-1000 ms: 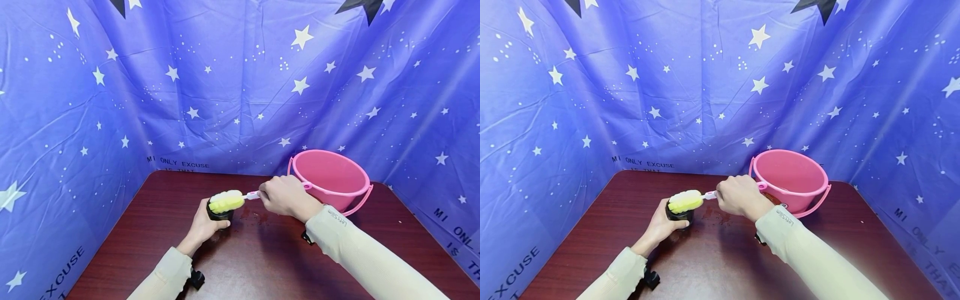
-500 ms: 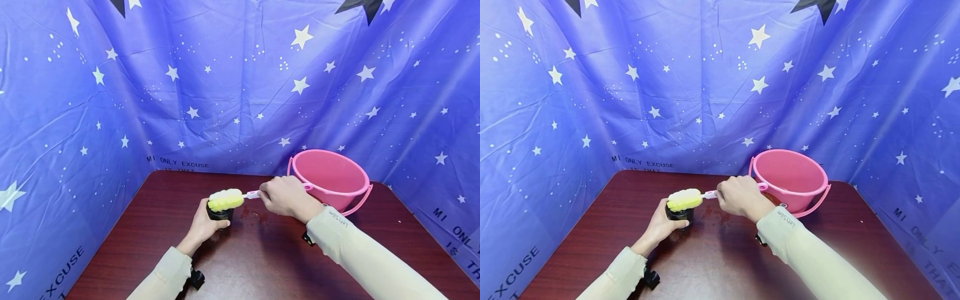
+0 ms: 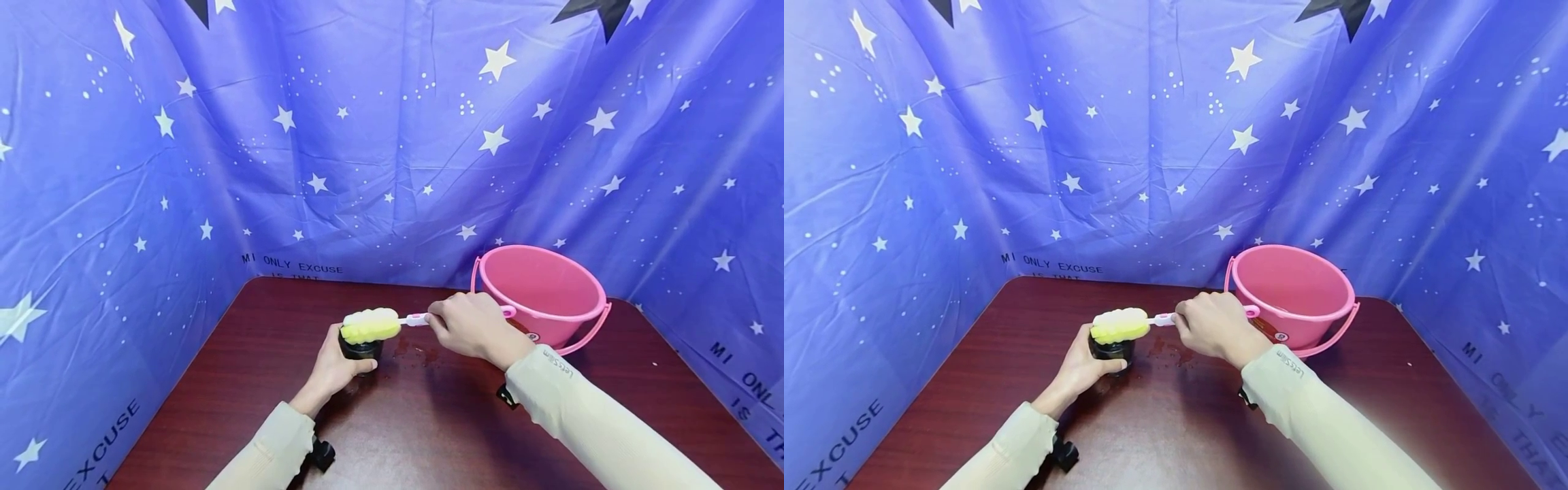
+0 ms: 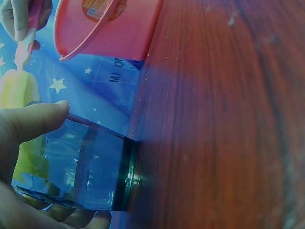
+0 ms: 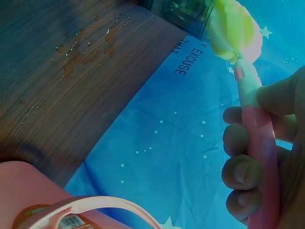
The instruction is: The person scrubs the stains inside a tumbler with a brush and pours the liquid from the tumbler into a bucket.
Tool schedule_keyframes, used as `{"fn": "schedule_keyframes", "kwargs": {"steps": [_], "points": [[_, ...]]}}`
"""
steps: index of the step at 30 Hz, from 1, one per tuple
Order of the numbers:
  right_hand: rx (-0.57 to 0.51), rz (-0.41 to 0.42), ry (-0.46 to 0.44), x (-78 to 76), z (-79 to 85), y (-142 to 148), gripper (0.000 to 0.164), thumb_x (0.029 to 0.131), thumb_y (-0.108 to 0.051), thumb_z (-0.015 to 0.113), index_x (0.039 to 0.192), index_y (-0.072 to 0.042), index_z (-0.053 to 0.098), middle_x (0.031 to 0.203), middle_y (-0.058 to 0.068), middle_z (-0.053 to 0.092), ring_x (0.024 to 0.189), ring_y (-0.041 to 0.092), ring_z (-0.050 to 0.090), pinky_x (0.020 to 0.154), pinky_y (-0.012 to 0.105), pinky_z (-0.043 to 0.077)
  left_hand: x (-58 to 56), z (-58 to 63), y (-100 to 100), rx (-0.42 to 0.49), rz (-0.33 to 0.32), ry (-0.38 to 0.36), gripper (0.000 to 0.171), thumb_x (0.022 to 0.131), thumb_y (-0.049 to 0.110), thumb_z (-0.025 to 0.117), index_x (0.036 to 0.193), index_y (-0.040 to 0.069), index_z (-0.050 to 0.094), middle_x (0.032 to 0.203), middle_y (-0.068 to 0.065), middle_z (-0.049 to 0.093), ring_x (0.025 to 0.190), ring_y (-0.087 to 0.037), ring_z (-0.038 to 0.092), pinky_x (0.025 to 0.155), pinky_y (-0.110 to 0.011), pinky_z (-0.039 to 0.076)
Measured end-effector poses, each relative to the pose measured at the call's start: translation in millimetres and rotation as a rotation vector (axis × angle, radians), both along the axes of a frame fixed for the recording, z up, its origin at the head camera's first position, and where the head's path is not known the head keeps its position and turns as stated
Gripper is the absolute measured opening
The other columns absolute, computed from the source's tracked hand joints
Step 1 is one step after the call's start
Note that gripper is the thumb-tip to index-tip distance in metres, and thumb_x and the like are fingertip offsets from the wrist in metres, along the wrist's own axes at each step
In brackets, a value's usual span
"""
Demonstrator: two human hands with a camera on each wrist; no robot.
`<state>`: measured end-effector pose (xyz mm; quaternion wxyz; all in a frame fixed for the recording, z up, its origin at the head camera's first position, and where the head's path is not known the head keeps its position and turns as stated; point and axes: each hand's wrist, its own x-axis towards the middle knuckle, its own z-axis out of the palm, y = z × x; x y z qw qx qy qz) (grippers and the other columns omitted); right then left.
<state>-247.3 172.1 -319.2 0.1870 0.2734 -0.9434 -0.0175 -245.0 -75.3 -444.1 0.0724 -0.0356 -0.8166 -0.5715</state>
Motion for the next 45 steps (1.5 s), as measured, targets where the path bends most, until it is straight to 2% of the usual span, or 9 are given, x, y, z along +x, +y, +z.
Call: {"fn": "schedule_keyframes", "kwargs": {"steps": [12,22,29,34,39,45], "points": [[-0.04,-0.006,-0.029,-0.4,-7.8,2.5,0.019,0.091,-0.039,0.054,0.081,-0.029,0.067,0.057,-0.014,0.046,0.052,0.009,0.044,0.042,0.031,0.031,0.7,-1.2,-0.9,0.016,-0.008,0.007,0.079,0.058,0.008,0.089,0.123,0.006,0.044,0.117,-0.009,0.057,0.11,-0.026,0.053,0.095,-0.045,0.041],[-0.071,-0.012,-0.051,-0.2,-11.6,5.1,0.02,0.091,-0.038,0.054,0.089,-0.027,0.07,0.06,-0.014,0.048,0.055,0.009,0.048,0.043,0.03,0.033,-0.5,-2.2,-1.6,0.006,-0.003,0.008,0.079,0.059,0.01,0.089,0.123,0.005,0.044,0.117,-0.011,0.056,0.11,-0.027,0.052,0.095,-0.046,0.041],[-0.086,-0.012,-0.038,1.1,-15.4,8.8,0.021,0.091,-0.039,0.054,0.092,-0.028,0.072,0.065,-0.015,0.056,0.063,0.012,0.058,0.045,0.033,0.037,0.1,-0.8,-0.8,-0.001,-0.003,0.004,0.08,0.058,0.01,0.09,0.124,0.006,0.043,0.118,-0.01,0.056,0.11,-0.027,0.053,0.095,-0.045,0.041],[-0.116,-0.023,-0.039,3.5,-16.8,12.3,0.02,0.091,-0.038,0.055,0.093,-0.029,0.072,0.067,-0.015,0.059,0.065,0.013,0.06,0.047,0.033,0.038,0.0,0.4,0.0,0.001,-0.003,-0.006,0.082,0.059,0.01,0.089,0.126,0.007,0.043,0.119,-0.01,0.056,0.111,-0.027,0.052,0.095,-0.046,0.041],[-0.139,-0.026,-0.056,5.8,-19.0,14.5,0.019,0.091,-0.038,0.056,0.093,-0.028,0.072,0.066,-0.016,0.057,0.064,0.012,0.059,0.047,0.032,0.038,0.3,0.0,-0.3,-0.001,-0.007,-0.007,0.082,0.059,0.01,0.089,0.126,0.007,0.043,0.119,-0.011,0.056,0.111,-0.027,0.052,0.095,-0.047,0.041],[-0.186,-0.029,-0.086,8.8,-22.0,17.7,0.017,0.092,-0.037,0.057,0.09,-0.027,0.07,0.062,-0.017,0.051,0.057,0.008,0.05,0.048,0.031,0.038,0.6,0.5,-0.2,0.009,-0.015,-0.005,0.079,0.059,0.01,0.089,0.124,0.008,0.044,0.118,-0.01,0.056,0.111,-0.027,0.053,0.094,-0.046,0.042]]}}
